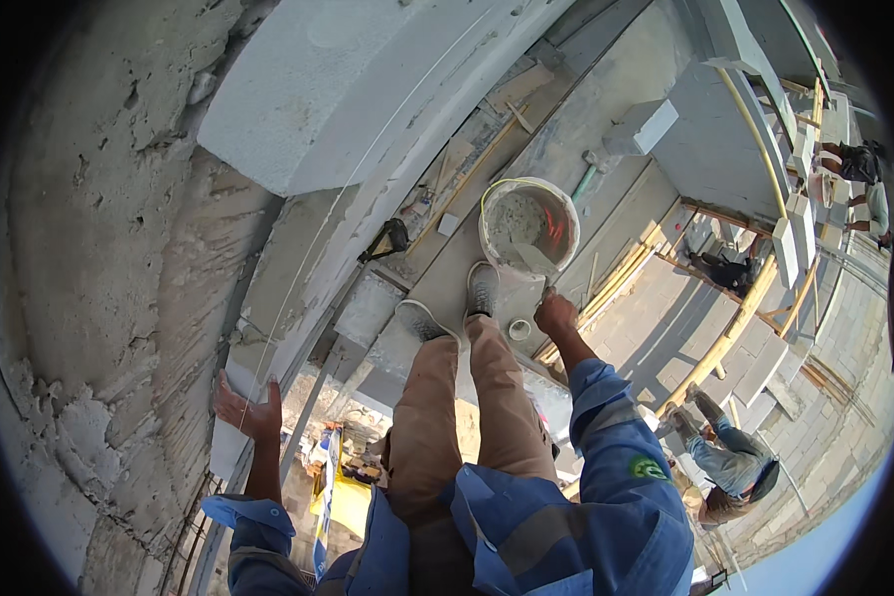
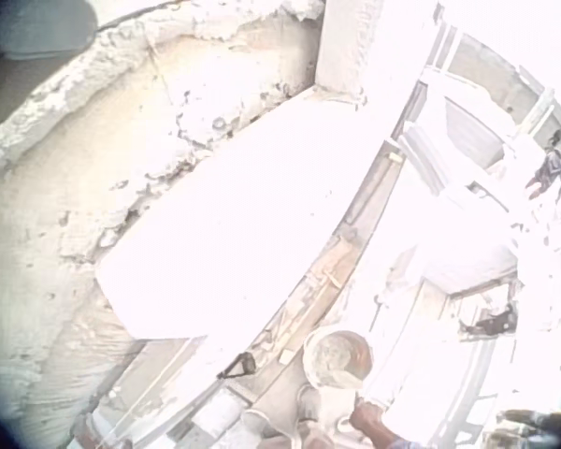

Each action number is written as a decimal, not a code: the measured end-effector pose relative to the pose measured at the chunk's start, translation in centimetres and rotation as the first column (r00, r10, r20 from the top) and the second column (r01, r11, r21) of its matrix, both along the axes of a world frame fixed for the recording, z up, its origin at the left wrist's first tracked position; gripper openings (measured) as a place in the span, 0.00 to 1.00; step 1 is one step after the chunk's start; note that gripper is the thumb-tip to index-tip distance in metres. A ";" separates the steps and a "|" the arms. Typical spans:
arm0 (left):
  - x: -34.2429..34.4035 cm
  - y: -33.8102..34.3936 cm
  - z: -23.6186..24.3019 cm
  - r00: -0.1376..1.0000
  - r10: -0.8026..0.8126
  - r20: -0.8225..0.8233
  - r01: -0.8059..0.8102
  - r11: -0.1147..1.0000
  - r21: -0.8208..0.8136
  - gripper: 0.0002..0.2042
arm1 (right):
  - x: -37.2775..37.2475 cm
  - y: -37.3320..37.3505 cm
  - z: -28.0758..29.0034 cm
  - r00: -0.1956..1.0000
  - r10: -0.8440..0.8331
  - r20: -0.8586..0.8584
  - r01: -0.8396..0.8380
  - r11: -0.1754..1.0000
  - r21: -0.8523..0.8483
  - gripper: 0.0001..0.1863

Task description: The person spreads mortar onto a wall using a trowel, places concrete blocks onto the mortar, and taps them into place with a mallet.

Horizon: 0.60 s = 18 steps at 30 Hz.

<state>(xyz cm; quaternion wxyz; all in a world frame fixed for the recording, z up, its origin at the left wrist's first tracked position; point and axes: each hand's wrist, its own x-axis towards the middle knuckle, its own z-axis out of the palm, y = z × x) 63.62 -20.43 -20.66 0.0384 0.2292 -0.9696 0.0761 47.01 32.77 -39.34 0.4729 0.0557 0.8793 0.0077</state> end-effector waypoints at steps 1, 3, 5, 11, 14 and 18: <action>-0.7 0.3 0.5 0.997 0.064 0.048 -0.066 0.997 0.039 0.44 | -2.1 0.4 -1.9 0.999 -0.035 0.019 0.035 0.999 -0.004 0.23; -0.3 0.4 -0.3 0.985 0.135 0.110 -0.140 0.989 0.040 0.44 | -5.7 -0.9 -5.8 0.997 -0.070 -0.025 0.070 0.997 0.028 0.23; 0.9 -0.9 -1.4 1.000 -0.005 -0.005 0.005 1.000 0.009 0.44 | -8.8 -1.0 -9.5 0.994 -0.041 -0.099 0.039 0.999 -0.017 0.24; 2.7 -2.5 -0.9 0.992 0.046 0.119 -0.043 0.999 -0.027 0.46 | -9.6 -3.6 -16.7 0.959 0.185 0.216 -0.178 0.983 -0.052 0.20; 3.1 -2.8 0.4 0.990 0.047 0.136 -0.041 0.998 -0.047 0.46 | -8.7 -4.2 -15.2 0.948 0.277 0.156 -0.237 0.944 -0.230 0.15; 3.6 -3.1 -0.5 0.979 0.030 0.200 -0.010 0.995 -0.098 0.47 | -9.3 0.0 -14.0 0.940 0.148 0.306 -0.015 0.918 -0.397 0.14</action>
